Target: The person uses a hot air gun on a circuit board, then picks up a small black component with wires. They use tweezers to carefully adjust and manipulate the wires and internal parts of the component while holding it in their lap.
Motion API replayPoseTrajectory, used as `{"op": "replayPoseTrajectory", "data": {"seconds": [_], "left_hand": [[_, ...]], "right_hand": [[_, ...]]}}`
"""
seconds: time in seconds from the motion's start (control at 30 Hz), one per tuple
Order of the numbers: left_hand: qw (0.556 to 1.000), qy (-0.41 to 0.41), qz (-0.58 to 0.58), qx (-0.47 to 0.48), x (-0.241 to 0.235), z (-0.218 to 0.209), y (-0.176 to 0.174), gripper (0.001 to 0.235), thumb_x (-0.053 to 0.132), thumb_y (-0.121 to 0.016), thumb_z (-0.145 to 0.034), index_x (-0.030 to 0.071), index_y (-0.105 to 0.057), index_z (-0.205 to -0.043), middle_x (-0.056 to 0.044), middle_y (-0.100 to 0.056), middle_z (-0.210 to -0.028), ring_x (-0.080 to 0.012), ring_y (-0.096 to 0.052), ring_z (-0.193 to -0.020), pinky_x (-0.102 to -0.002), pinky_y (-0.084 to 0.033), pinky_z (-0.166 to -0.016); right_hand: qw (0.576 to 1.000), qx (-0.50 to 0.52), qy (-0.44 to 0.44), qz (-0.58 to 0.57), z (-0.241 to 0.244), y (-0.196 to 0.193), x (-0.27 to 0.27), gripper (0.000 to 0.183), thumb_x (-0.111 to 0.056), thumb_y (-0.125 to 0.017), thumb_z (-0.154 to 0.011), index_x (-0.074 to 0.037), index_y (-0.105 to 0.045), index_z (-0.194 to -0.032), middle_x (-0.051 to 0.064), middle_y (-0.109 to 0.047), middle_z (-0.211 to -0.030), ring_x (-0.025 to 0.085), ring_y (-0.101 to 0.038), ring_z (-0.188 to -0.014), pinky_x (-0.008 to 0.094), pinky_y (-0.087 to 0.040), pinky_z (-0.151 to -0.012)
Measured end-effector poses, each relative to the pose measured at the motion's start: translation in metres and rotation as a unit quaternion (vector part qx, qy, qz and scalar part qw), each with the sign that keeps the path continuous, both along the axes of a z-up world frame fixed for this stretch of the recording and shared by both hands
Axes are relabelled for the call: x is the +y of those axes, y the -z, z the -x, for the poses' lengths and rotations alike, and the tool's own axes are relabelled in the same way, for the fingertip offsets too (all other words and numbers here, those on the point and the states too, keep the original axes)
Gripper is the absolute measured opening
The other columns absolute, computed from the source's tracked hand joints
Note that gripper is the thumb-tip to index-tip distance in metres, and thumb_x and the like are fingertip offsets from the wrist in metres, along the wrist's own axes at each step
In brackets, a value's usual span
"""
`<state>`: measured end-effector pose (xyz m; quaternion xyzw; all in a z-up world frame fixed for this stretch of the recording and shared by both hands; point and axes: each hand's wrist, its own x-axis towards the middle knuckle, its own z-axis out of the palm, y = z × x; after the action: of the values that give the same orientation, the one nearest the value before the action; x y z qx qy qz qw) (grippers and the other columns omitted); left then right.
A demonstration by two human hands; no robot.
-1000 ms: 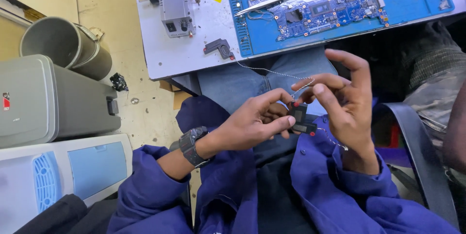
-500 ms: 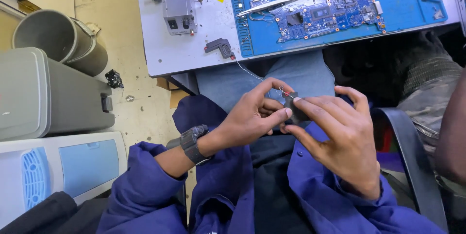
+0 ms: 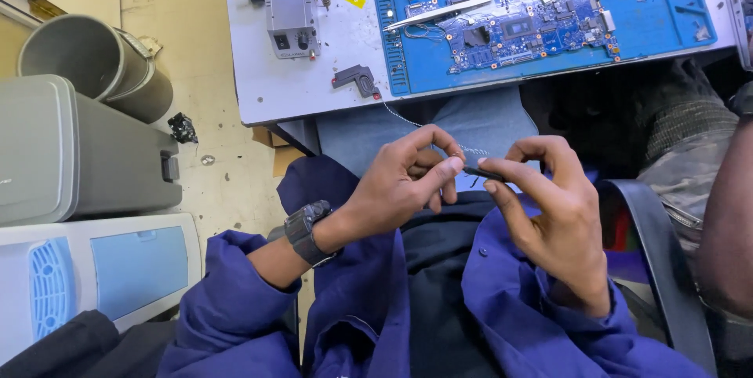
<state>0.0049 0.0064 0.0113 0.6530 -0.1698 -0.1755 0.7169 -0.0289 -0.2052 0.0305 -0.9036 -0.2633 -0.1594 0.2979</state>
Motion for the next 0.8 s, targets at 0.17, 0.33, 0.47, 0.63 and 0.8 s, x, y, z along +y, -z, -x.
{"op": "replayPoseTrajectory", "data": {"seconds": [0.17,0.33,0.47,0.63,0.8], "left_hand": [[0.997,0.014,0.081,0.007,0.004,-0.003,0.004,0.009,0.018,-0.058,-0.104,0.010,-0.060,-0.107,-0.003,-0.062,-0.069,-0.0077,-0.055,-0.053,-0.019,-0.047,-0.049],[0.995,-0.041,0.059,-0.062,0.001,-0.005,0.024,0.015,0.011,-0.071,-0.097,0.006,-0.069,-0.111,-0.010,-0.069,-0.072,-0.0115,-0.066,-0.058,-0.022,-0.052,-0.048],[0.989,-0.101,0.022,-0.104,0.001,-0.004,0.024,0.026,0.010,-0.080,-0.089,0.009,-0.071,-0.114,-0.005,-0.064,-0.085,-0.0117,-0.065,-0.071,-0.024,-0.055,-0.057],[0.987,-0.097,0.017,-0.124,-0.004,-0.004,0.016,0.019,0.007,-0.082,-0.087,0.011,-0.076,-0.105,-0.004,-0.066,-0.098,-0.0163,-0.069,-0.084,-0.025,-0.060,-0.065],[0.987,-0.130,0.015,-0.093,-0.003,-0.004,0.018,0.018,0.003,-0.087,-0.082,0.007,-0.079,-0.098,-0.005,-0.072,-0.089,-0.0156,-0.074,-0.082,-0.024,-0.062,-0.068]], "right_hand": [[0.984,0.142,-0.034,-0.097,-0.011,0.009,-0.002,0.023,-0.013,-0.063,-0.101,-0.006,-0.070,-0.122,0.007,-0.070,-0.094,0.019,-0.064,-0.081,0.030,-0.048,-0.077],[0.895,0.276,-0.125,-0.326,-0.039,0.058,-0.004,0.029,-0.003,-0.058,-0.098,-0.005,-0.067,-0.125,0.010,-0.060,-0.078,0.016,-0.056,-0.058,0.032,-0.050,-0.056],[0.689,0.429,-0.165,-0.560,-0.046,0.078,-0.004,0.024,-0.002,-0.056,-0.095,0.004,-0.053,-0.118,0.016,-0.057,-0.073,0.016,-0.053,-0.041,0.026,-0.038,-0.041],[0.621,0.462,-0.154,-0.614,-0.041,0.092,-0.004,0.018,-0.002,-0.058,-0.094,0.006,-0.053,-0.109,0.018,-0.055,-0.068,0.020,-0.052,-0.036,0.024,-0.035,-0.035],[0.701,0.442,-0.186,-0.527,-0.041,0.082,-0.006,0.020,-0.013,-0.054,-0.101,0.004,-0.055,-0.113,0.019,-0.063,-0.078,0.021,-0.063,-0.050,0.027,-0.046,-0.044]]}}
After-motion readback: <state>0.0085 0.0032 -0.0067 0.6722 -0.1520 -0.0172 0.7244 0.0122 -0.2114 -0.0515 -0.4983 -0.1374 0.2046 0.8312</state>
